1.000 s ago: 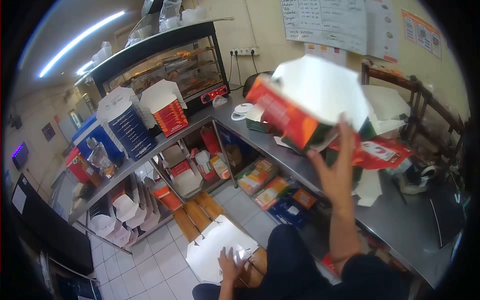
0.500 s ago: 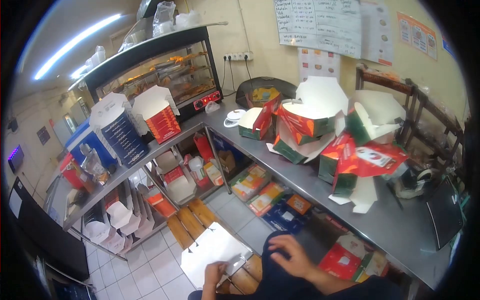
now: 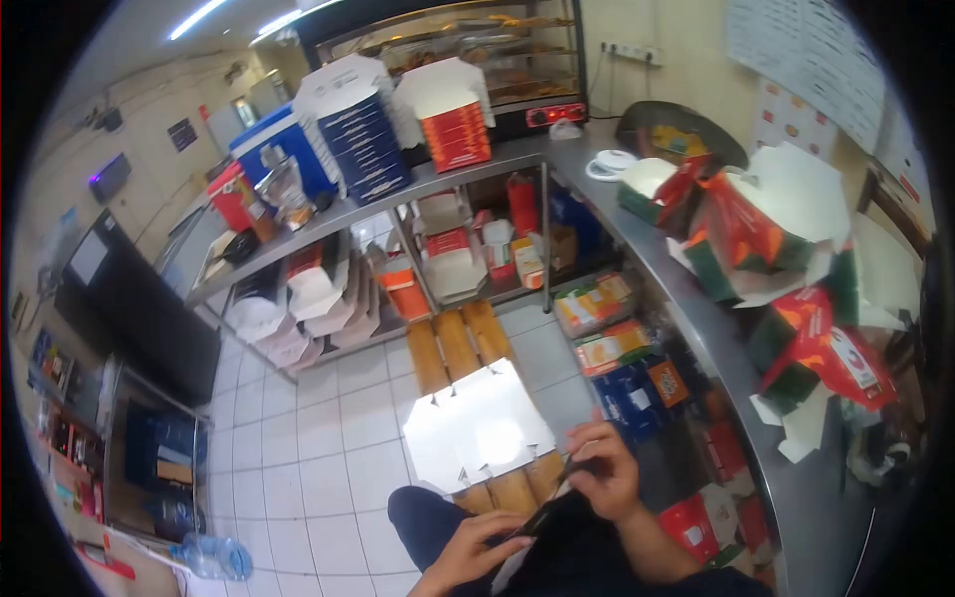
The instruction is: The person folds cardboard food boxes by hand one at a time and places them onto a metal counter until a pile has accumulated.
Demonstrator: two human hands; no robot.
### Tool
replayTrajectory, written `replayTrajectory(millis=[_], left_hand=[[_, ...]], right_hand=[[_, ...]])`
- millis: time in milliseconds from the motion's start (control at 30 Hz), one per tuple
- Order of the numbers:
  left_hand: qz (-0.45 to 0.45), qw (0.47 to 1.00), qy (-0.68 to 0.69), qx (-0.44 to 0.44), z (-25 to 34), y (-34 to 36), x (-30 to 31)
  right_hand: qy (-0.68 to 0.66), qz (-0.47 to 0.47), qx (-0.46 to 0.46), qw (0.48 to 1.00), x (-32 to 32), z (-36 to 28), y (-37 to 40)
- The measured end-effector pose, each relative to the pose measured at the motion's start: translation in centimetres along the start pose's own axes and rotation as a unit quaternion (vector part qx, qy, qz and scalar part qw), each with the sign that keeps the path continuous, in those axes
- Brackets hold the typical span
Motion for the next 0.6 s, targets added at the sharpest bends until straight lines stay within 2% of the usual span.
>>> replayTrajectory(millis=[33, 67, 100, 133, 167, 233, 267, 300, 333, 367, 400, 433, 467, 533, 567, 600], left_hand=[[0.011, 1.0, 0.001, 0.005, -1.1, 0.7, -0.1], [-0.023, 0.979, 0.197, 0.053, -4.5, 1.5, -1.3], [-0.057, 0.917, 0.385, 0.094, -7.2, 2.1, -2.8], [-0.083, 0.828, 0.553, 0.034, -7.0, 1.4, -4.0], [-0.074, 0.829, 0.554, 0.031, -7.3, 1.1, -4.8], [-0.019, 0.764, 0.645, -0.006, -6.1, -0.3, -5.8], [0.034, 0.8, 0.599, -0.009, -6.4, -0.6, -5.4], [0.041, 0.8, 0.599, -0.011, -5.7, -0.7, -4.9], [0.088, 0.851, 0.518, 0.004, -4.8, -0.7, -3.4], [0.134, 0.892, 0.431, 0.021, -4.1, -0.6, -2.0], [0.157, 0.918, 0.363, 0.003, -3.4, -0.6, -1.1], [0.163, 0.917, 0.364, 0.002, -3.1, -0.8, -0.5], [0.156, 0.924, 0.348, 0.0, -2.6, -0.9, -0.1], [0.144, 0.952, 0.271, -0.013, -2.3, -1.0, 0.5], [0.15, 0.95, 0.275, -0.013, -2.1, -0.6, 0.9], [0.094, 0.964, 0.249, 0.032, -1.0, -0.8, 1.4]], right_hand=[[-0.056, 0.006, 0.023, 0.998, -0.1, -0.8, -0.3], [-0.148, -0.014, 0.042, 0.988, -0.6, -1.7, -0.7], [-0.155, -0.022, 0.042, 0.987, -0.8, -2.4, -0.9], [-0.153, -0.063, 0.057, 0.985, -1.4, -3.4, -1.2], [-0.151, -0.103, 0.071, 0.981, -1.9, -4.3, -1.4], [-0.153, -0.148, 0.086, 0.973, -2.4, -5.9, -1.6], [0.056, -0.12, 0.024, 0.991, -2.2, -6.0, -1.8], [0.264, -0.086, -0.037, 0.96, -1.9, -6.4, -1.9], [0.284, -0.058, -0.096, 0.952, -1.4, -6.7, -2.9], [0.281, -0.061, -0.094, 0.953, -1.1, -7.2, -3.2], [0.281, -0.126, -0.125, 0.943, -1.3, -6.8, -3.3], [0.281, -0.192, -0.157, 0.927, -1.5, -6.1, -3.2], [0.264, -0.234, -0.143, 0.925, -1.8, -5.9, -3.0], [0.241, -0.262, -0.166, 0.92, -1.8, -5.3, -2.7], [0.221, -0.282, -0.189, 0.914, -2.0, -4.8, -2.5], [0.221, -0.29, -0.189, 0.912, -2.0, -4.5, -2.4]])
Point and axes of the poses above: each hand's wrist, its own y-axis away from the middle knuckle, its own x-axis out of the back of the hand, z = x × y, the point moved 7 cm from there along -y, towards the middle knuckle, and after that the axes turned 15 degrees about -z, right-handed, at the moved point
